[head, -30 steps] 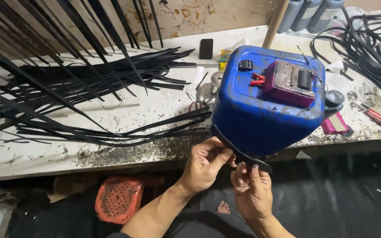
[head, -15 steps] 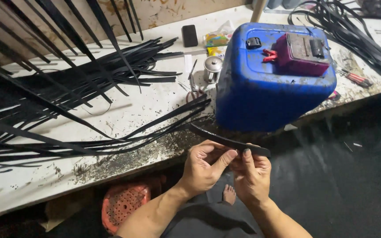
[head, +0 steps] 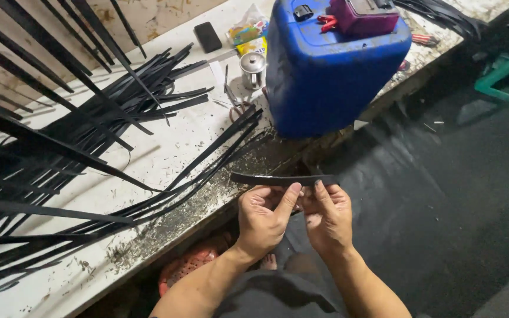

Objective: Applying edge paint to leather strips using a manual applicator and hanging them on a rack to dry.

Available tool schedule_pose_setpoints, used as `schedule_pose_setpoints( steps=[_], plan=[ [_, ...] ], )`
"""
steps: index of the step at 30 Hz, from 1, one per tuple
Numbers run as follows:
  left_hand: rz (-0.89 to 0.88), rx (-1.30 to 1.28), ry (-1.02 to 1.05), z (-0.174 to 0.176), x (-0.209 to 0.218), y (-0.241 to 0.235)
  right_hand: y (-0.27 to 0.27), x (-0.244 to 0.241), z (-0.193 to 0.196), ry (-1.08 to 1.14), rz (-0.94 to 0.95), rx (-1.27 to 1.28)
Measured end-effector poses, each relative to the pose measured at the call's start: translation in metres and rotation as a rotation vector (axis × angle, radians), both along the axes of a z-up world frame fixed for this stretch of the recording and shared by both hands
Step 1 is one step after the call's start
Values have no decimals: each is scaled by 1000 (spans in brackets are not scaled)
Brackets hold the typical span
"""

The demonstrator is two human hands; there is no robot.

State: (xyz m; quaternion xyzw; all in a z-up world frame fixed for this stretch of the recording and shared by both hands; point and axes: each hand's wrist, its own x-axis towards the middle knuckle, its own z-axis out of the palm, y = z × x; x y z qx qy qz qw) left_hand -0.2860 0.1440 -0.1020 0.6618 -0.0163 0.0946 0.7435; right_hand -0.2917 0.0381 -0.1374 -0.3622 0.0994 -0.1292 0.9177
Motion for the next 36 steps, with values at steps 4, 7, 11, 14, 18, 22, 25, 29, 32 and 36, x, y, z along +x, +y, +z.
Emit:
schedule_pose_setpoints(
  steps=[4, 7, 11, 14, 18, 22, 25, 29, 32, 36],
  plan=[
    [6, -8, -15, -10, -13, 18, 0, -14, -13, 27, -40, 68],
    [-25, 8, -56, -5, -27, 31, 5, -31, -14, 6, -71, 13],
    [-77, -49, 120, -1, -54, 41, 18, -61, -10, -81, -10, -142],
    [-157, -153, 127, 2, -76, 46, 29, -85, -9, -117, 0, -189],
    [-146, -157, 100, -3, -111, 62, 47, -122, -4, -52, -12, -148],
    [-132, -102, 110, -6, -145, 76, 47, -150, -5, 48, -96, -59],
    [-122, -206, 185, -17, -171, 84, 61, -176, -10, 6, -108, -70],
    [-172, -258, 162, -24, -195, 93, 84, -203, -9, 5, -102, -122],
    [-179, -289, 164, -24, -213, 102, 96, -220, -4, 31, -79, -99],
    [-105, -271, 209, -17, -245, 122, 96, -239, -15, 51, -152, -21]
  ],
)
